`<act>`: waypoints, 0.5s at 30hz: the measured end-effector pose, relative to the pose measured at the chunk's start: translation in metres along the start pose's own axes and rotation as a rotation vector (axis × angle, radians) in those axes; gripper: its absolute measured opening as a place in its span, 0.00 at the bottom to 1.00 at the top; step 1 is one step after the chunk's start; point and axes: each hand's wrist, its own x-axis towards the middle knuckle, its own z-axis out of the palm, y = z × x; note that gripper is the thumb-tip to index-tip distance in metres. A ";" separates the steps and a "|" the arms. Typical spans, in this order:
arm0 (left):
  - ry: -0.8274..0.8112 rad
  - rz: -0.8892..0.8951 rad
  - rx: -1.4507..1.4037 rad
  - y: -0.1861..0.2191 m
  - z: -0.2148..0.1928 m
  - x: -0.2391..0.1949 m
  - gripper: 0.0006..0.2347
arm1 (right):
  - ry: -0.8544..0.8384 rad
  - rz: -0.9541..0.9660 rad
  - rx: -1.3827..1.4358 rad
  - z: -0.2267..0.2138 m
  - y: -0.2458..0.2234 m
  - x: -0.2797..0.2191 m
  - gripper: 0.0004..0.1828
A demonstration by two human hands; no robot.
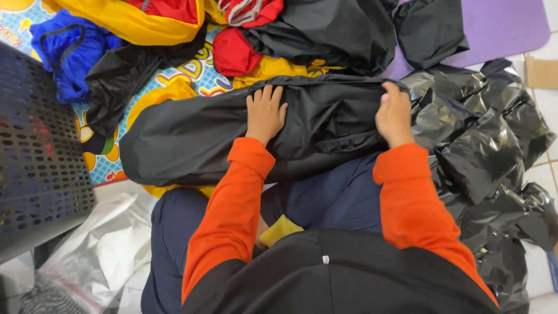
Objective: The person sits on the floor and uses scissors to cut the elastic edge off a black fabric cover. After cutting, they wipe the surface of the cover with a yellow sponge.
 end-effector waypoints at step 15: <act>-0.263 -0.252 -0.164 0.001 -0.026 0.054 0.23 | -0.585 0.893 0.559 0.010 0.066 0.059 0.44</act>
